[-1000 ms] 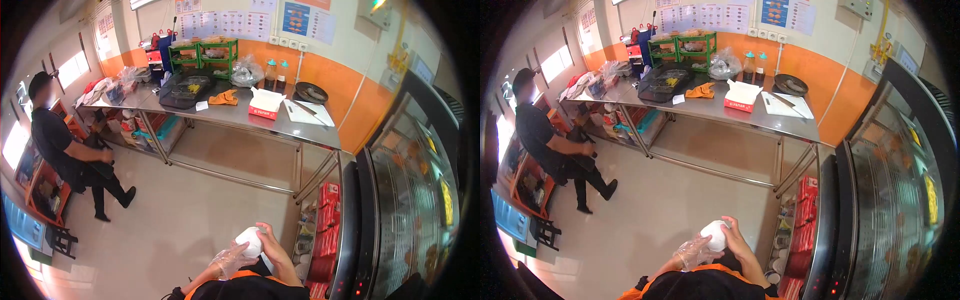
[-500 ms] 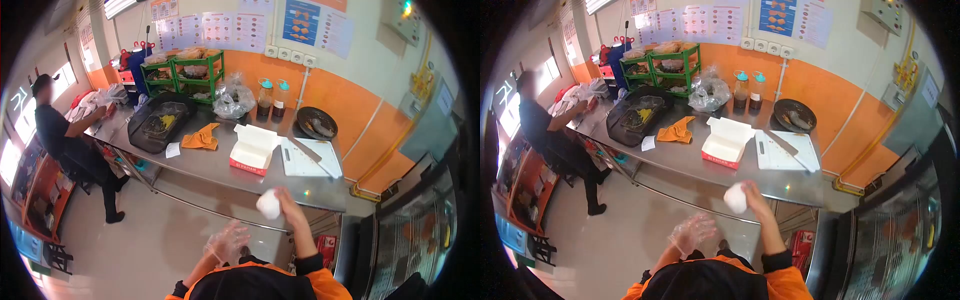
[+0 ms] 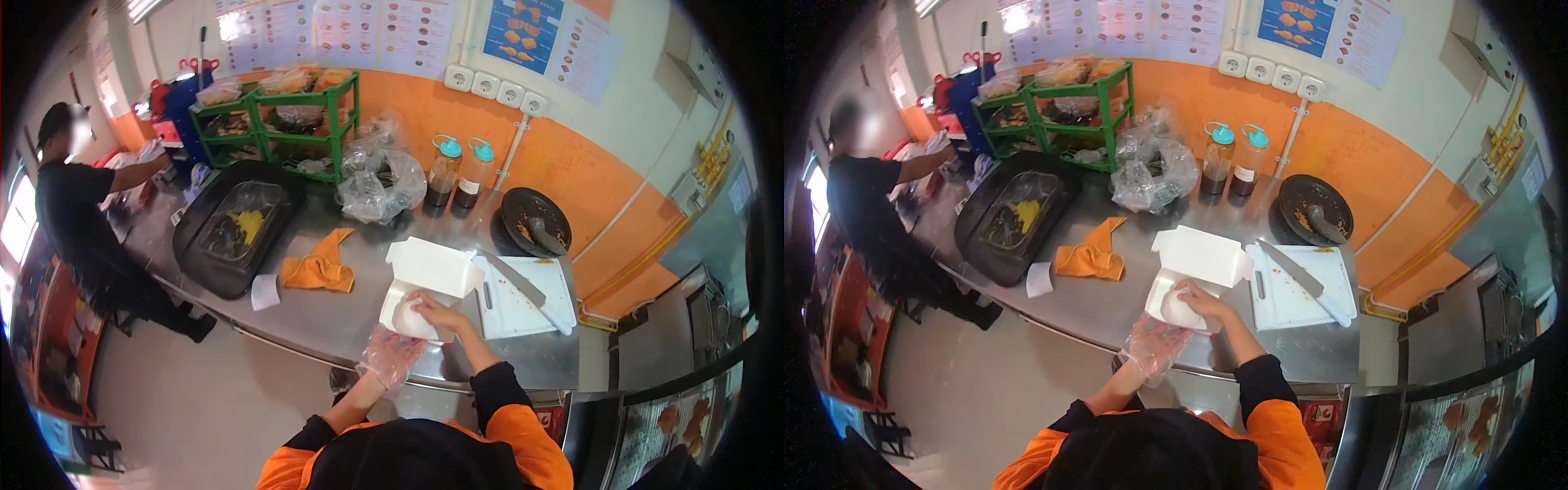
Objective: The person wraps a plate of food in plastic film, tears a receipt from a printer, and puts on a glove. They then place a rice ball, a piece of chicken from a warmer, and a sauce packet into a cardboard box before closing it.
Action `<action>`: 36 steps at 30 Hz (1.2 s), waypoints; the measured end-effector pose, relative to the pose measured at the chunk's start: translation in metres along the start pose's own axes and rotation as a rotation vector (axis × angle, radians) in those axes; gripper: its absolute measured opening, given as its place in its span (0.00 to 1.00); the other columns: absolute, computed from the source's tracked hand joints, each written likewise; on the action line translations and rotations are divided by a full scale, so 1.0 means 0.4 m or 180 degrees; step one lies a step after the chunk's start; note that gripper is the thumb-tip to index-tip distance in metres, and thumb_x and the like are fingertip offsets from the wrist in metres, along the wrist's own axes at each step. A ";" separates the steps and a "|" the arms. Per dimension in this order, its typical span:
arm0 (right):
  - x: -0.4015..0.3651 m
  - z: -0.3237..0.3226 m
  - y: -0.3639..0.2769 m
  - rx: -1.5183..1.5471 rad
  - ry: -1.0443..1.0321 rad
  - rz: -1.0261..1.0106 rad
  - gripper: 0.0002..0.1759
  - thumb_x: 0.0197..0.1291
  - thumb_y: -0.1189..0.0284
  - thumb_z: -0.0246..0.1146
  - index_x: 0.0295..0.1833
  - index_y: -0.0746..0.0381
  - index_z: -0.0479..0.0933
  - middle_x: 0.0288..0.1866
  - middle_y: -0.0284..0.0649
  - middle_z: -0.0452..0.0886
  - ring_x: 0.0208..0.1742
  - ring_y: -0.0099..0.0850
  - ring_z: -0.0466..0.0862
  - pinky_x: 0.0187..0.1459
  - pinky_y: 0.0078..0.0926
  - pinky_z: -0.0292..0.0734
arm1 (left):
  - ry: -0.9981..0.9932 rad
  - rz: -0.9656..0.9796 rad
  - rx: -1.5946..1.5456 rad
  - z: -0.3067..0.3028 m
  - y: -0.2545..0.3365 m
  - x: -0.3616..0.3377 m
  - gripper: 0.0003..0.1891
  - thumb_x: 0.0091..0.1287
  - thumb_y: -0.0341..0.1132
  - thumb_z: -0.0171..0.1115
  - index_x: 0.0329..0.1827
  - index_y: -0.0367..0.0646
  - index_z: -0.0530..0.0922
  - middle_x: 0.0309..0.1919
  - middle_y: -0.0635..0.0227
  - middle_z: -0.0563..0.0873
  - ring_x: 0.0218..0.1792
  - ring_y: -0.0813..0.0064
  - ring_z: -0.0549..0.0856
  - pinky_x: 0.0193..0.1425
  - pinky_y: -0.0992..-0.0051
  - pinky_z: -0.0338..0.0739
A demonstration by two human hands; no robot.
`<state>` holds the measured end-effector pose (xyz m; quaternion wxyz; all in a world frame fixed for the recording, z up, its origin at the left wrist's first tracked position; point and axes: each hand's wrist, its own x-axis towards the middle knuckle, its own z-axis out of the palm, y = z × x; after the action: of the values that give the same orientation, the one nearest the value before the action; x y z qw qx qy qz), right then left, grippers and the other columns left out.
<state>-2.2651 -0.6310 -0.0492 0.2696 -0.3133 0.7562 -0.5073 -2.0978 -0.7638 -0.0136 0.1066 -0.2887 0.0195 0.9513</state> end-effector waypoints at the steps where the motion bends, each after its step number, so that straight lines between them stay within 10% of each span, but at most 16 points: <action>1: 0.005 0.015 0.013 0.0113 0.0015 -0.0064 0.15 0.70 0.64 0.53 0.59 0.54 0.70 0.45 0.42 0.77 0.51 0.33 0.75 0.54 0.31 0.69 | -0.0366 -0.0192 -0.0109 -0.018 0.025 0.024 0.46 0.64 0.60 0.56 0.75 0.40 0.48 0.71 0.42 0.56 0.71 0.44 0.60 0.74 0.48 0.58; 4: 0.000 0.040 0.009 -0.1943 0.0319 0.0497 0.17 0.68 0.66 0.52 0.59 0.57 0.74 0.53 0.49 0.77 0.60 0.44 0.72 0.63 0.37 0.64 | -0.0557 -0.0497 0.0144 -0.019 0.065 0.033 0.44 0.64 0.60 0.56 0.72 0.36 0.53 0.69 0.46 0.60 0.71 0.46 0.61 0.75 0.51 0.58; 9: -0.105 0.061 -0.079 -0.1366 0.1644 -0.0404 0.16 0.61 0.74 0.58 0.54 0.61 0.78 0.53 0.50 0.78 0.57 0.44 0.75 0.58 0.39 0.71 | -0.0403 -0.1597 0.1597 0.004 0.137 -0.013 0.41 0.66 0.62 0.53 0.70 0.37 0.58 0.68 0.47 0.64 0.71 0.52 0.63 0.75 0.57 0.56; 11: -0.240 -0.002 -0.165 -0.1289 0.2333 -0.0492 0.14 0.61 0.76 0.58 0.53 0.62 0.78 0.51 0.49 0.79 0.55 0.42 0.78 0.54 0.37 0.75 | -0.1573 -0.2601 0.2078 -0.134 0.178 0.120 0.29 0.70 0.52 0.52 0.63 0.36 0.66 0.64 0.46 0.71 0.67 0.53 0.69 0.72 0.57 0.62; 13: -0.411 -0.061 -0.189 -0.0708 0.4114 0.0147 0.10 0.61 0.77 0.58 0.48 0.62 0.78 0.47 0.46 0.80 0.49 0.36 0.81 0.46 0.31 0.78 | -0.1237 -0.2654 0.2569 -0.094 0.097 0.131 0.29 0.70 0.52 0.52 0.62 0.36 0.67 0.62 0.46 0.72 0.65 0.53 0.70 0.70 0.57 0.64; 18: -0.981 -0.290 -0.315 -0.2873 0.8416 0.0461 0.10 0.65 0.75 0.58 0.49 0.67 0.75 0.41 0.45 0.79 0.36 0.33 0.80 0.36 0.28 0.76 | -0.1113 -0.2329 0.3335 0.049 -0.198 0.124 0.28 0.69 0.53 0.52 0.60 0.37 0.70 0.57 0.47 0.77 0.60 0.54 0.75 0.67 0.58 0.67; 23: -1.299 -0.449 -0.314 -0.3453 0.7813 0.1689 0.15 0.61 0.61 0.66 0.40 0.63 0.77 0.23 0.43 0.80 0.24 0.41 0.82 0.29 0.35 0.75 | -0.1453 -0.1898 0.3608 0.155 -0.527 0.104 0.27 0.69 0.53 0.53 0.58 0.37 0.73 0.52 0.48 0.81 0.55 0.54 0.80 0.63 0.59 0.71; 28: -1.399 -0.459 -0.294 -0.3546 0.7170 0.1333 0.09 0.58 0.70 0.66 0.34 0.63 0.75 0.23 0.46 0.82 0.24 0.42 0.83 0.25 0.38 0.76 | -0.2175 -0.1917 0.3659 0.264 -0.831 0.029 0.24 0.68 0.48 0.56 0.58 0.37 0.73 0.52 0.50 0.81 0.53 0.57 0.82 0.58 0.62 0.75; 32: -1.470 -0.373 -0.315 -0.3617 0.7557 0.1209 0.09 0.56 0.74 0.68 0.29 0.63 0.74 0.17 0.42 0.78 0.18 0.37 0.80 0.22 0.29 0.73 | -0.4397 -0.0655 0.4729 0.451 -1.016 -0.031 0.24 0.64 0.43 0.62 0.58 0.37 0.72 0.56 0.55 0.79 0.59 0.64 0.78 0.65 0.65 0.69; 36: -1.566 -0.237 -0.365 -0.3458 0.7749 0.1621 0.08 0.56 0.75 0.67 0.30 0.64 0.74 0.19 0.44 0.80 0.19 0.40 0.82 0.22 0.33 0.74 | -0.5309 -0.0118 0.4853 0.613 -1.220 -0.143 0.35 0.58 0.51 0.67 0.60 0.33 0.70 0.57 0.54 0.79 0.62 0.63 0.76 0.67 0.61 0.67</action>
<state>-1.8924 -0.1484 0.1759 -0.6351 0.4114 0.6527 -0.0370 -2.0806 -0.2741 0.2341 0.2487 0.5765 0.5133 0.5851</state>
